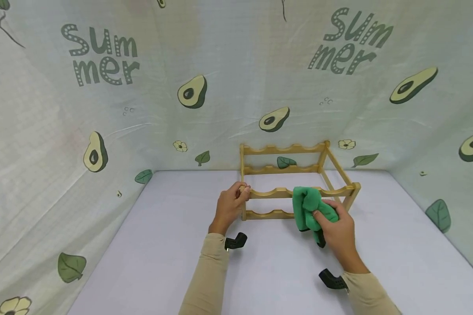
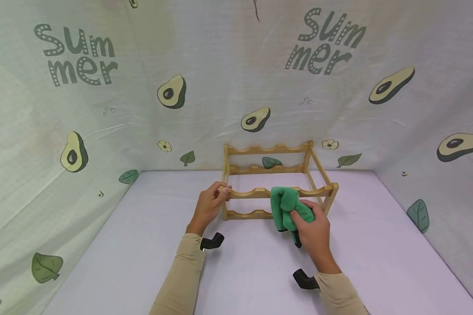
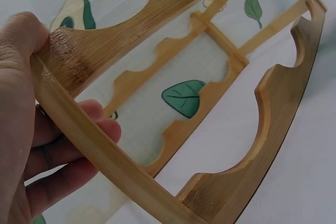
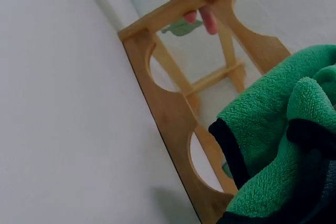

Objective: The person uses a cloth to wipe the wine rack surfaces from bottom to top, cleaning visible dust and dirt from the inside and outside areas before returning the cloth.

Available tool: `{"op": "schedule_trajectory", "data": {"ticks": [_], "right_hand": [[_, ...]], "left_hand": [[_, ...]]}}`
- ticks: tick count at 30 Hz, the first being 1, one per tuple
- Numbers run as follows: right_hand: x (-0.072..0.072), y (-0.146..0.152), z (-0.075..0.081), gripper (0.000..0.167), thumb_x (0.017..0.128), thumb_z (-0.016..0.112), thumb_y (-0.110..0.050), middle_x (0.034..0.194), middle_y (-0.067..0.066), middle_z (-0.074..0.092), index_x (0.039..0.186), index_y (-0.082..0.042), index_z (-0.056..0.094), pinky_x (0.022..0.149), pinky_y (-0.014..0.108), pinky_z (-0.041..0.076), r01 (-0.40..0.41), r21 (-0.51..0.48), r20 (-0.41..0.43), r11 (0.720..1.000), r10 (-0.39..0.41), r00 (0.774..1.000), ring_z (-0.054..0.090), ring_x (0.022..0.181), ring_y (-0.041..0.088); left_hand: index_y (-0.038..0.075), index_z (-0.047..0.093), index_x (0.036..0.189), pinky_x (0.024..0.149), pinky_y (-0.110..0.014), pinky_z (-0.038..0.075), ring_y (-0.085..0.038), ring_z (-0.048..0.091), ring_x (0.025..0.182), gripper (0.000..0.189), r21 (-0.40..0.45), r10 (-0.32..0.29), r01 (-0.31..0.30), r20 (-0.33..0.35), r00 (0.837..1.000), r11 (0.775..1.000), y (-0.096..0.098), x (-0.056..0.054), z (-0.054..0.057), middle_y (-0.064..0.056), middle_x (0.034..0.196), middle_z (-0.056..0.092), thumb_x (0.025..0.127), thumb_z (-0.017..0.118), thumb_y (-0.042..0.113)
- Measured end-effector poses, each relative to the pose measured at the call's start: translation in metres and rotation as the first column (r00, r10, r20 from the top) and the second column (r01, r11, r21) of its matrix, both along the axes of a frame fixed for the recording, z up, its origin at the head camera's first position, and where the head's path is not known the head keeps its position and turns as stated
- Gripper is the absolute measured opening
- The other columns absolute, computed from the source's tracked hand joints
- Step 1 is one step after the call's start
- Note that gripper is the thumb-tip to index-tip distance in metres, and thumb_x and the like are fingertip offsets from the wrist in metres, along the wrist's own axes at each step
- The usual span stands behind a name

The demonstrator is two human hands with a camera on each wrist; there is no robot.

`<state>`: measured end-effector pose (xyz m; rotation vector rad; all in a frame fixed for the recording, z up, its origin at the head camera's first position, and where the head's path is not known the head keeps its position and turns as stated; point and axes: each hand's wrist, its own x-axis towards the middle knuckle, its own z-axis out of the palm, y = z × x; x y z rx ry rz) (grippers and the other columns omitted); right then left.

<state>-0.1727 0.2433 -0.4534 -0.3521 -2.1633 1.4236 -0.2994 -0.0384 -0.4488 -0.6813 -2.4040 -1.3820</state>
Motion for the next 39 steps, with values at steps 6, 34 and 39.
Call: {"op": "schedule_trajectory", "data": {"ticks": [6,34,39], "right_hand": [[-0.005,-0.025,-0.004,0.037,0.088,0.077,-0.016,0.113,0.010,0.068,0.123,-0.009,0.066,0.071,0.023,0.046,-0.048,0.108,-0.063,0.993,0.055,0.997,0.057,0.092,0.017],[-0.030,-0.092,0.005,0.037,0.077,0.083,-0.009,0.112,0.010,0.070,0.112,-0.009,0.071,0.077,0.045,0.052,-0.189,0.395,-0.226,0.899,0.294,0.929,0.062,0.097,0.024],[-0.032,-0.101,0.009,0.038,0.077,0.084,-0.011,0.111,0.010,0.070,0.112,-0.009,0.071,0.074,0.045,0.052,-0.200,0.428,-0.205,0.881,0.311,0.928,0.062,0.095,0.025]], "left_hand": [[0.019,0.069,0.106,0.068,-0.034,0.050,-0.009,0.066,0.075,0.026,0.022,-0.044,0.044,0.007,0.999,0.999,-0.001,0.000,0.002,0.007,0.076,0.071,0.103,0.056,0.041],[0.021,0.069,0.117,0.085,-0.046,0.052,-0.019,0.066,0.097,0.039,0.073,-0.078,0.067,0.156,0.985,0.995,-0.004,-0.001,0.003,0.000,0.107,0.072,0.102,0.050,0.051],[0.023,0.069,0.118,0.089,-0.047,0.050,-0.018,0.064,0.102,0.035,0.125,-0.095,0.072,0.194,0.976,0.990,-0.008,-0.002,0.002,0.002,0.110,0.071,0.103,0.051,0.049]]}}
